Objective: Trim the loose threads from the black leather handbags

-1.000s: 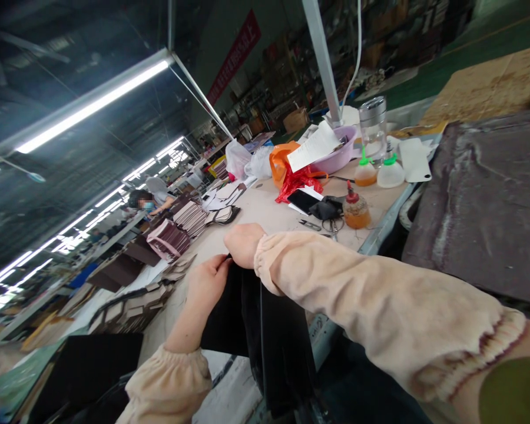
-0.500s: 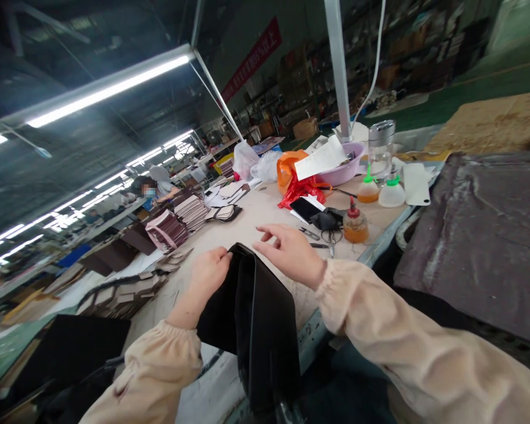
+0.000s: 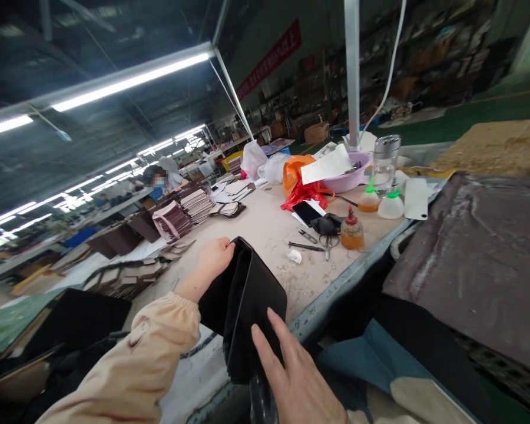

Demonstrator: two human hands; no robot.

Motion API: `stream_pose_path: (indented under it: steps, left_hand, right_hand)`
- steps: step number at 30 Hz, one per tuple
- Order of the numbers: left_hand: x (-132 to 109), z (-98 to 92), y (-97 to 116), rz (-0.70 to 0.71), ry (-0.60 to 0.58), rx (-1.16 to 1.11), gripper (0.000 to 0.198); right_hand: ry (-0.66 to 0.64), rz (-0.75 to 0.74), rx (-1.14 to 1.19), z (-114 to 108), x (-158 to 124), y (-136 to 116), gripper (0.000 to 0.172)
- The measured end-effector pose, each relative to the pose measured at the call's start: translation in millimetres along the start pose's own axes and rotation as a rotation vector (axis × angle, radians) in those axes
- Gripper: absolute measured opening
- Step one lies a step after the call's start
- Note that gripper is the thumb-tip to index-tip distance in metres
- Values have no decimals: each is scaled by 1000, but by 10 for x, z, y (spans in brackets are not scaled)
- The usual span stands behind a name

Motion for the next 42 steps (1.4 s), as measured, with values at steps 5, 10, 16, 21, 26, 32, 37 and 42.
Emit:
stream_pose_path:
  steps: [5,10,16,21,26,32,37,42]
  left_hand:
    - [-45,-11,14,15,-3,27,35]
    - [-40,7,17,19,3,44,34]
    - [-14,42,9,48,3,32,31]
    - [21,78,-2,46,9,24,35]
    - [50,94,14,54,-17,-18,35]
    - [-140,-11,-11,186,-167,-119,31]
    - [-484,-33,-241,188,-225,-88,44]
    - [-693,-4,-346,96,-174,-219,49]
  right_hand:
    - [-70,172,45,26,-16,61,104]
    - [-56,220,108,-90,-64,155,99]
    - [-25,226,118,-224,-81,261,91]
    - [13,209,176,-298,-90,231,86]
    - [54,191,202,-303,-91,252,83]
    - [43,206,219,-280,-73,387,70]
    - [114,235,189,-351,-100,581,59]
    - [148,241,138,-392,-33,859,50]
Point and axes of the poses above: each hand's wrist, its own x-axis towards the middle knuckle, its own z-axis out of the palm, y = z × x, the point moved 8 cm from there along x, towards the middle knuckle, and after that the axes turned 2 degrees about x, right-handed, at the moved point
